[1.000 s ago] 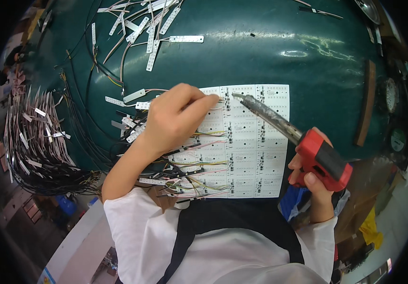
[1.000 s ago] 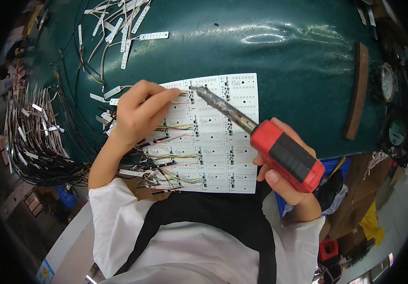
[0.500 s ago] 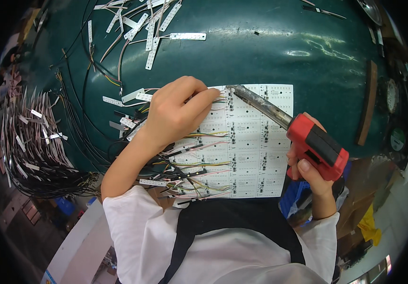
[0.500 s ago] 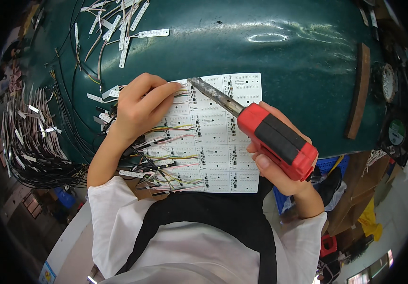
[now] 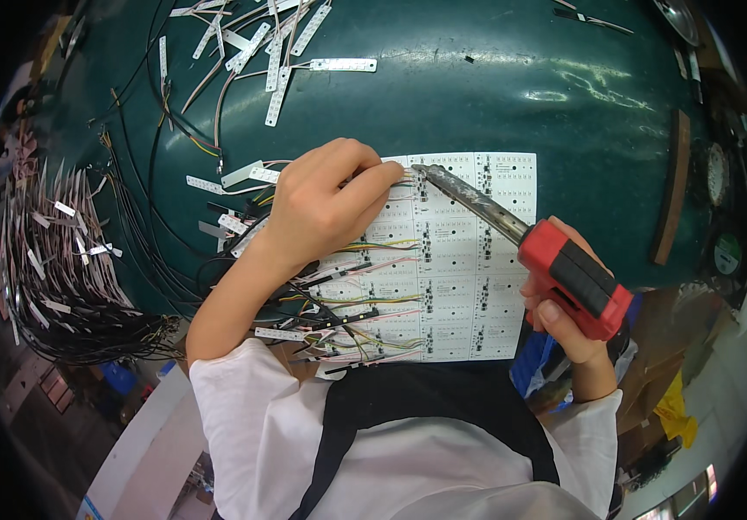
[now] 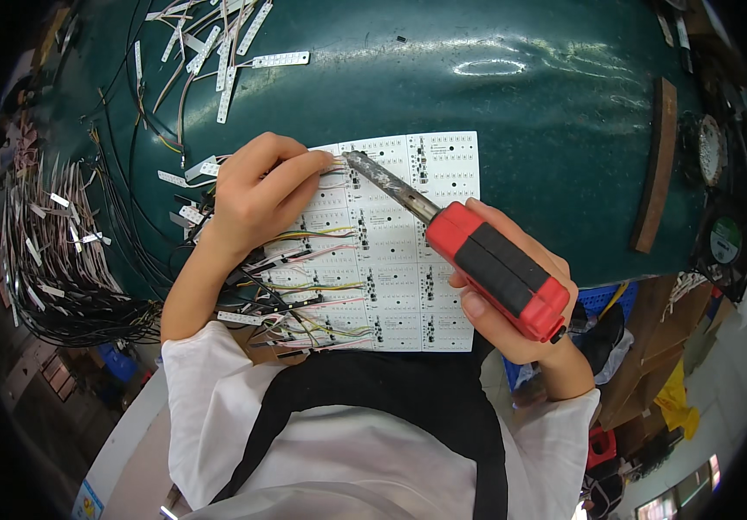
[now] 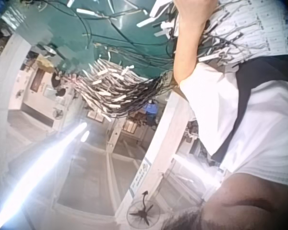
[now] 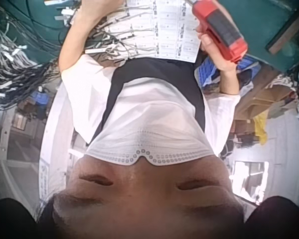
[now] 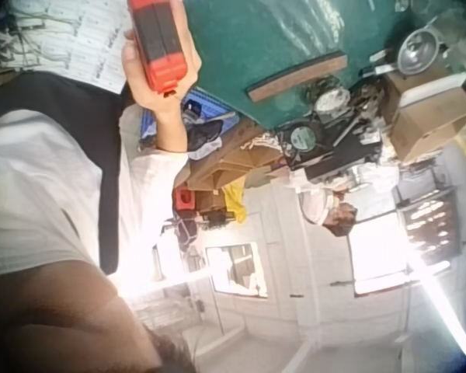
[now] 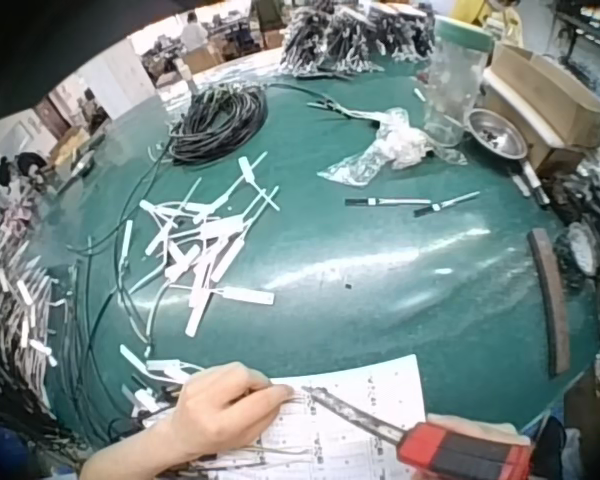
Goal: Soldering wires to LED strips on a printed circuit board assembly line.
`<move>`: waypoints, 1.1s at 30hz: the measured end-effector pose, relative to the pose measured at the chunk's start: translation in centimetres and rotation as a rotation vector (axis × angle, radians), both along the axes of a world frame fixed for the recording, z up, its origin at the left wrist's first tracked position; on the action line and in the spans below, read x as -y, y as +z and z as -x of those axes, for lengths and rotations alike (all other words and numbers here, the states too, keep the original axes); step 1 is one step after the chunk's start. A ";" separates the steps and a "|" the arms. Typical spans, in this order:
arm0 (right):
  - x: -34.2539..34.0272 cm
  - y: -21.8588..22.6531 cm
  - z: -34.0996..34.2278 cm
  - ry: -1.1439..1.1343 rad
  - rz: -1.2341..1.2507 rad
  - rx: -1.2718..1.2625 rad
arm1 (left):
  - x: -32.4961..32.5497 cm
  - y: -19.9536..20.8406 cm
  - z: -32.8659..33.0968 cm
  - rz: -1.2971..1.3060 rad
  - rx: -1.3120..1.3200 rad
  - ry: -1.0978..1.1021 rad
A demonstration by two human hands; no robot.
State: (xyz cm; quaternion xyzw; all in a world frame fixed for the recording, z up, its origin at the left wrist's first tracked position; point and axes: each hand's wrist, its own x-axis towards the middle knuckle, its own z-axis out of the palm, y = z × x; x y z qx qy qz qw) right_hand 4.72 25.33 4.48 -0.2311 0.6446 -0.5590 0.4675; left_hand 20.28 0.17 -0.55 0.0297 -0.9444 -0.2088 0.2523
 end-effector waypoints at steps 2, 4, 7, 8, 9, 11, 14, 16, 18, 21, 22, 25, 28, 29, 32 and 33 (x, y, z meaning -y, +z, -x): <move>0.0 0.0 0.0 0.010 -0.001 -0.019 | 0.0 0.0 0.0 0.002 -0.001 0.001; -0.1 0.0 0.0 0.022 -0.015 -0.021 | 0.0 0.0 0.0 0.002 -0.003 0.004; 0.0 0.4 -0.3 -0.062 0.043 0.089 | -0.1 0.0 0.0 0.003 -0.003 0.004; 0.1 0.4 -0.3 -0.061 0.044 0.089 | -0.1 0.0 -0.1 0.005 -0.003 0.005; 0.2 0.5 -0.2 -0.062 0.047 0.096 | -0.1 0.0 -0.1 0.006 -0.002 0.005; 0.2 0.4 -0.2 -0.064 0.051 0.102 | -0.1 0.0 -0.1 0.008 -0.002 0.004; 0.1 0.0 -0.2 -0.041 0.030 0.067 | -0.3 0.0 0.1 -0.009 0.004 0.021; 0.1 0.1 -0.3 -0.044 0.026 0.053 | -0.5 -0.1 0.1 -0.048 0.008 0.075; 0.1 0.0 -0.3 -0.040 0.022 0.040 | -0.5 0.1 0.1 -0.047 0.016 0.084; 0.3 0.2 -0.2 -0.028 0.006 0.018 | -0.6 0.2 0.2 -0.034 0.030 0.093; 0.4 0.3 -0.2 -0.017 -0.006 0.010 | -0.6 0.3 0.2 -0.021 0.035 0.095; 0.4 0.3 -0.2 -0.005 -0.013 0.006 | -0.7 0.2 0.2 -0.006 0.029 0.093; 0.3 0.3 -0.4 -0.029 -0.024 0.025 | -0.7 0.1 0.3 0.008 0.015 0.088; 0.3 0.3 -0.4 -0.030 -0.024 0.024 | -0.7 0.1 0.3 0.008 0.014 0.088; 0.1 0.2 -0.4 -0.019 -0.014 -0.017 | -0.7 0.2 0.3 0.018 0.006 0.089; 0.1 0.1 -0.4 -0.002 -0.019 -0.033 | -0.7 0.2 0.3 0.018 0.006 0.088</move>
